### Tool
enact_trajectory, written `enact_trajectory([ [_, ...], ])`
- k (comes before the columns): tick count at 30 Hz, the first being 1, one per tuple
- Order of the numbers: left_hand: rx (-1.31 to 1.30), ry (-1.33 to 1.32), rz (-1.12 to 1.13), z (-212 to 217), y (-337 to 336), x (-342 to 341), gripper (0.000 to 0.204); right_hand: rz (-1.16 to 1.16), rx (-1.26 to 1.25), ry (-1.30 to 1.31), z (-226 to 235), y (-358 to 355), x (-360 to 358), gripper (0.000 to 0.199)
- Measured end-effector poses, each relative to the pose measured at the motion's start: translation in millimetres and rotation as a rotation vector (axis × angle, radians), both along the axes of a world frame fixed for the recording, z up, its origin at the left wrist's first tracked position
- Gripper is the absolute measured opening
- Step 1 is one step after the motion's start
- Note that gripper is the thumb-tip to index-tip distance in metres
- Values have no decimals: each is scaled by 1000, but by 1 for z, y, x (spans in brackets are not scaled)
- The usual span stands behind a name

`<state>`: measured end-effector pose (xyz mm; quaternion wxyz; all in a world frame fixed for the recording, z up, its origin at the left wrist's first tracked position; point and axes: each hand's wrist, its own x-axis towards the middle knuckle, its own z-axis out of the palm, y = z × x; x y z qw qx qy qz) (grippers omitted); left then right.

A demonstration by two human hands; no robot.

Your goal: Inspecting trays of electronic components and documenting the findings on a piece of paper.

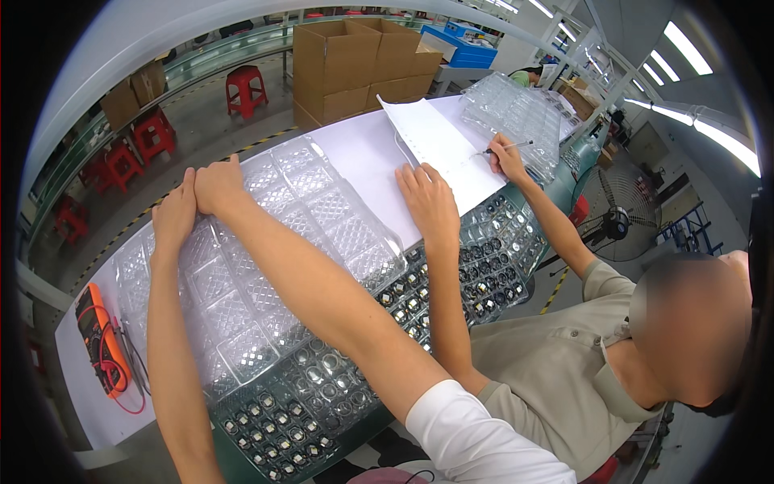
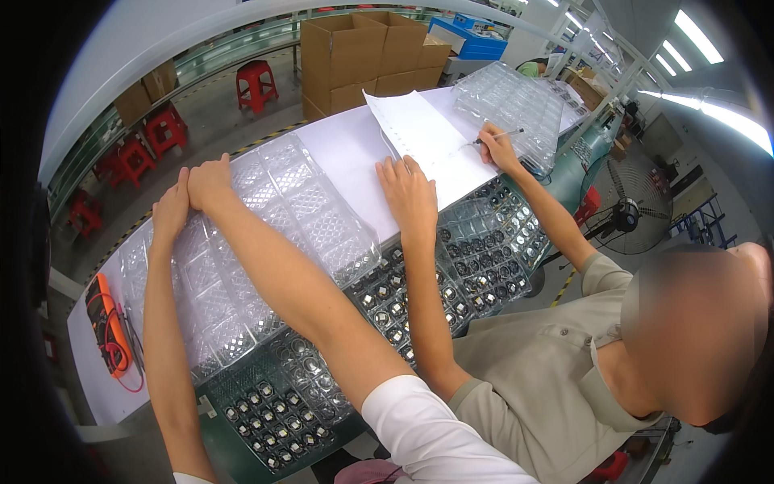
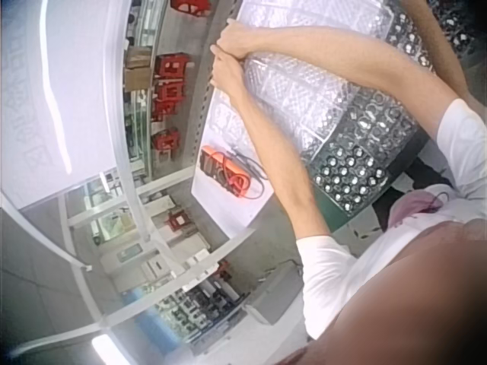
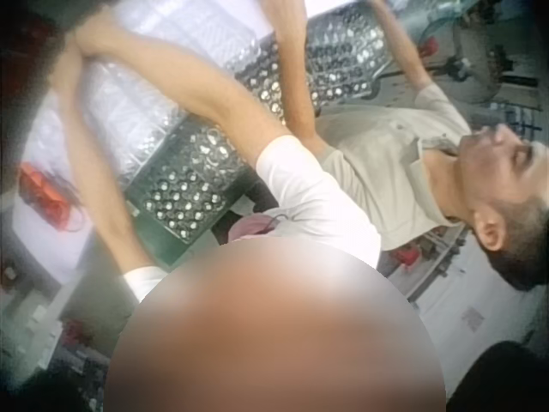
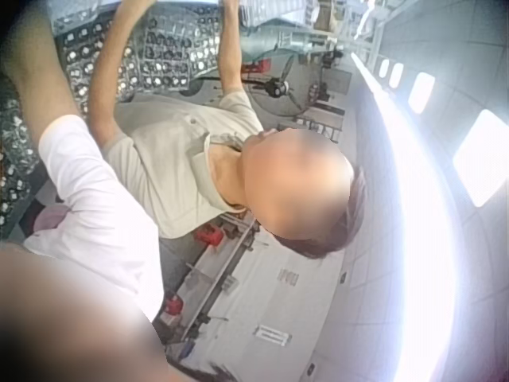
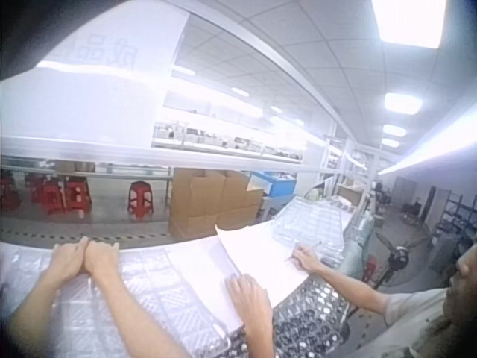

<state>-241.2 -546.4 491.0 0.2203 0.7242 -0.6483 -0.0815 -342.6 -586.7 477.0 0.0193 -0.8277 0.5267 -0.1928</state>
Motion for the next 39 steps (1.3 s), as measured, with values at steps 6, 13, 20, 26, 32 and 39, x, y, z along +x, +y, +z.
enact_trajectory([
  [6,-2,5,-2,4,4,-2,68,-5,-1,-4,-1,-1,1,21],
  [13,-19,-9,-9,1,0,-1,67,-9,-16,-17,-1,-3,0,22],
  [20,49,-15,-23,-10,-9,2,68,17,46,-52,-2,0,-8,25],
  [26,-40,-205,-81,-28,-19,23,63,15,77,-59,1,1,-1,29],
  [32,46,-324,-97,-34,-34,33,48,21,95,-51,0,-5,-1,30],
  [39,37,-131,-19,-24,-24,20,67,10,103,-43,-4,-7,0,29],
])
